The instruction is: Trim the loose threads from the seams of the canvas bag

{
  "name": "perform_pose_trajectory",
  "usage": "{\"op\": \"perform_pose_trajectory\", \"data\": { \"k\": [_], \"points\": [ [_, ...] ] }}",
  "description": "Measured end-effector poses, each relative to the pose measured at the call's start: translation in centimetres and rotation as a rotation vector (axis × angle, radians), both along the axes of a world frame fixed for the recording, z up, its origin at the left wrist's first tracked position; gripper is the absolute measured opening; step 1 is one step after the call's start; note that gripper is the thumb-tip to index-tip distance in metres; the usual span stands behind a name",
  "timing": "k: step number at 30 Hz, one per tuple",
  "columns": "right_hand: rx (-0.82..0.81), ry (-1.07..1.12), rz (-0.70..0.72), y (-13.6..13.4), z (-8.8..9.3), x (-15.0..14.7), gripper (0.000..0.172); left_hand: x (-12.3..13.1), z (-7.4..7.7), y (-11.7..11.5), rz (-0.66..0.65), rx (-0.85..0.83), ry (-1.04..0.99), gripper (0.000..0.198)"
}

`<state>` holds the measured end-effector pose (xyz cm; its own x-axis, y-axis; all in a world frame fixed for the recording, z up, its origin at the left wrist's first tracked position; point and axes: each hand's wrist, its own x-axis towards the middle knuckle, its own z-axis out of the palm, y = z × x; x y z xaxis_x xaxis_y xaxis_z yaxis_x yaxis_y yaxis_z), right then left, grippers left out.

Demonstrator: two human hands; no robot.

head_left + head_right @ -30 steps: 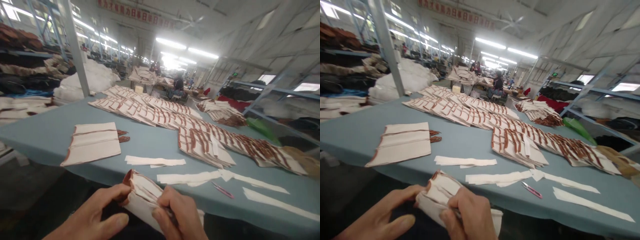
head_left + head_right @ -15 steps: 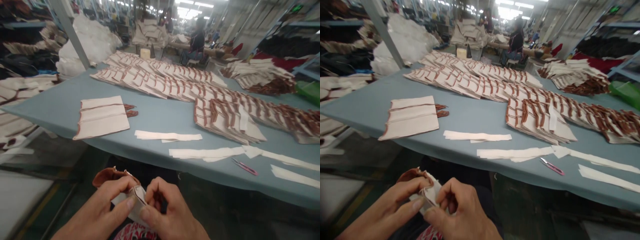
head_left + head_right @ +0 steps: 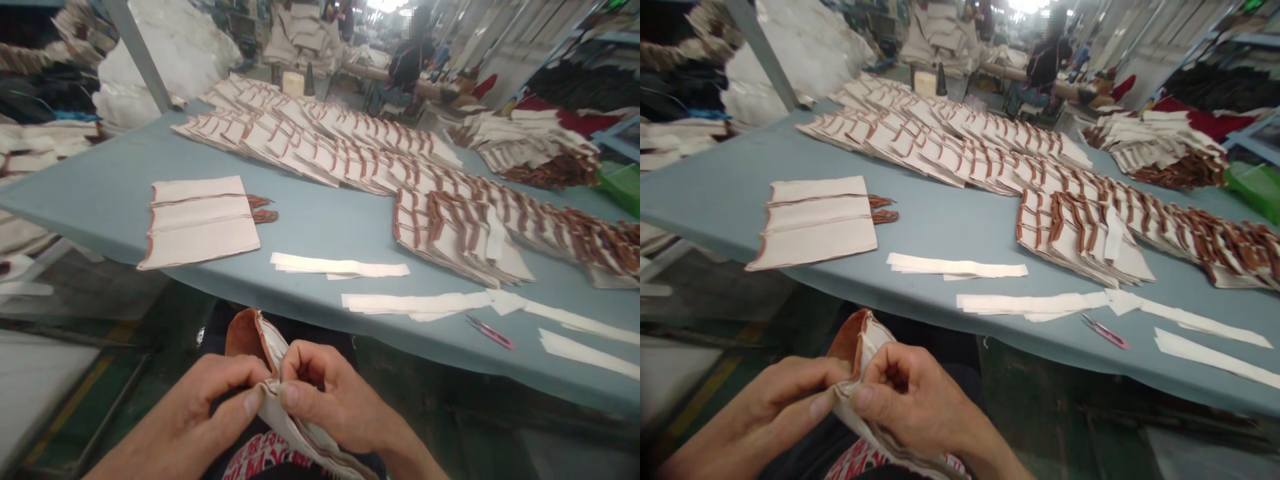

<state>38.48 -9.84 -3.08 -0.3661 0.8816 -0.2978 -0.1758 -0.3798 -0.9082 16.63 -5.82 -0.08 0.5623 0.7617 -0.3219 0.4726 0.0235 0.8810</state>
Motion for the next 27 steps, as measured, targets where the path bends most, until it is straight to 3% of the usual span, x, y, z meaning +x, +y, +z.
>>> {"op": "perform_pose_trajectory", "data": {
  "k": [6,10,14,20,23,27],
  "points": [
    [-0.047,0.126,0.036,0.7,-0.5,-0.1,0.065,0.0,-0.9,0.8,0.013,-0.023,-0.120,0.039],
    [-0.035,0.044,0.016,0.4,-0.4,-0.2,0.060,-0.4,-1.9,1.4,-0.051,0.014,-0.233,0.037],
    [0.014,-0.076,-0.004,-0.1,0.2,0.0,0.047,-0.6,-2.4,1.5,-0.031,0.030,-0.232,0.036],
    [0.222,-0.351,-0.085,-0.7,1.5,-0.3,0.005,-0.3,-1.7,1.0,-0.031,0.049,-0.153,0.037],
    [0.396,-0.518,-0.190,-1.1,1.7,-0.7,0.008,-0.3,-1.8,0.6,0.015,0.070,-0.132,0.038],
    [0.517,-0.584,-0.228,-1.4,1.4,-0.9,0.012,-0.6,-2.5,0.4,-0.044,0.116,-0.160,0.037]
  ]
}}
